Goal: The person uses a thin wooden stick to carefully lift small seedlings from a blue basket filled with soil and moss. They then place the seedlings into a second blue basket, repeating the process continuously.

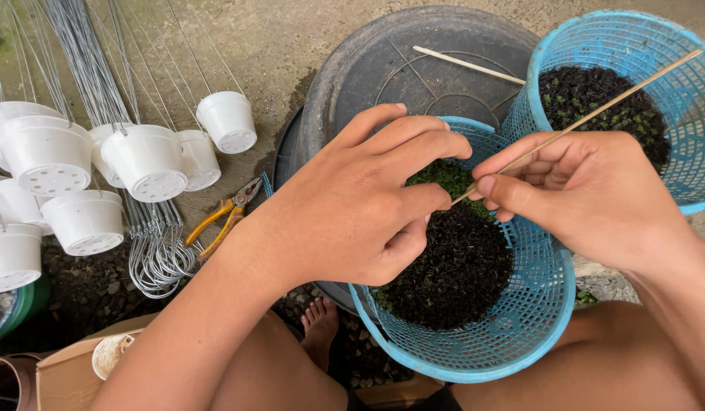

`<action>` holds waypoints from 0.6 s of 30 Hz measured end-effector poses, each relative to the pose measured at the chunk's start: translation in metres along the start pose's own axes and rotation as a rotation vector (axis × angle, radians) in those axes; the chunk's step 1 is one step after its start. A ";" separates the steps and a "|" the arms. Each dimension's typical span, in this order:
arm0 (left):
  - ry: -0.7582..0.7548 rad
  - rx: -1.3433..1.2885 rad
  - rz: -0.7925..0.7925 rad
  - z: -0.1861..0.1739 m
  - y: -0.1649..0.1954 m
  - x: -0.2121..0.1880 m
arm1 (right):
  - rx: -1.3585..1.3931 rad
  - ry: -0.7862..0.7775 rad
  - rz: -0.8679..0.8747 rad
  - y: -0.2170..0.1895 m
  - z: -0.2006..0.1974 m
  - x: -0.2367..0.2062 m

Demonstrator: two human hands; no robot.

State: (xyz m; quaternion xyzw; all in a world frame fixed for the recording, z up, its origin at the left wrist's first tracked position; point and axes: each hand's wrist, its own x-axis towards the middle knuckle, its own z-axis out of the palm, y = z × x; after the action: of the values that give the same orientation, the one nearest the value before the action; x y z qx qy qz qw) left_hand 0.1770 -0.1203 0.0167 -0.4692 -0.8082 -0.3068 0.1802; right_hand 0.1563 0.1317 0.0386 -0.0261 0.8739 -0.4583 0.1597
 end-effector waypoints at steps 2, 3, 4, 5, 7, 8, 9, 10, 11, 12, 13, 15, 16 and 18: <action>0.006 -0.001 0.003 -0.001 0.000 0.000 | 0.009 0.007 0.002 -0.002 0.000 -0.001; 0.008 -0.002 0.003 -0.001 0.001 0.001 | 0.016 0.010 0.002 -0.002 0.000 -0.001; 0.008 -0.007 0.000 -0.002 0.001 0.001 | 0.024 0.014 0.001 -0.003 -0.001 -0.001; 0.009 -0.013 -0.003 -0.003 0.002 0.001 | 0.031 0.022 -0.005 -0.003 -0.001 -0.001; 0.017 -0.023 -0.005 -0.005 0.003 0.002 | 0.044 0.039 -0.016 -0.002 -0.004 -0.002; 0.024 -0.025 -0.003 -0.006 0.004 0.003 | 0.056 0.044 -0.023 -0.002 -0.006 -0.003; 0.031 -0.026 0.000 -0.008 0.004 0.004 | 0.068 0.051 -0.031 -0.001 -0.008 -0.004; 0.039 -0.026 0.003 -0.009 0.005 0.005 | 0.080 0.056 -0.039 0.000 -0.011 -0.005; 0.047 -0.026 0.007 -0.010 0.006 0.007 | 0.123 0.055 -0.076 0.001 -0.013 -0.005; 0.054 -0.025 0.014 -0.011 0.007 0.009 | 0.166 0.056 -0.115 0.002 -0.015 -0.005; 0.061 -0.025 0.017 -0.012 0.007 0.012 | 0.209 0.057 -0.154 0.003 -0.018 -0.006; 0.076 -0.024 0.025 -0.013 0.009 0.019 | 0.219 0.077 -0.173 0.006 -0.025 -0.008; 0.077 -0.018 0.031 -0.013 0.010 0.023 | 0.225 0.089 -0.184 0.007 -0.029 -0.009; 0.078 -0.008 0.041 -0.012 0.011 0.032 | 0.286 0.104 -0.200 0.010 -0.036 -0.011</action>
State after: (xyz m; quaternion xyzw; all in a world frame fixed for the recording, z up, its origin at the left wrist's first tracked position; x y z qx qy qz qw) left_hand 0.1709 -0.1030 0.0482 -0.4742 -0.7895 -0.3243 0.2159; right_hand 0.1564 0.1685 0.0523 -0.0661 0.7999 -0.5924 0.0699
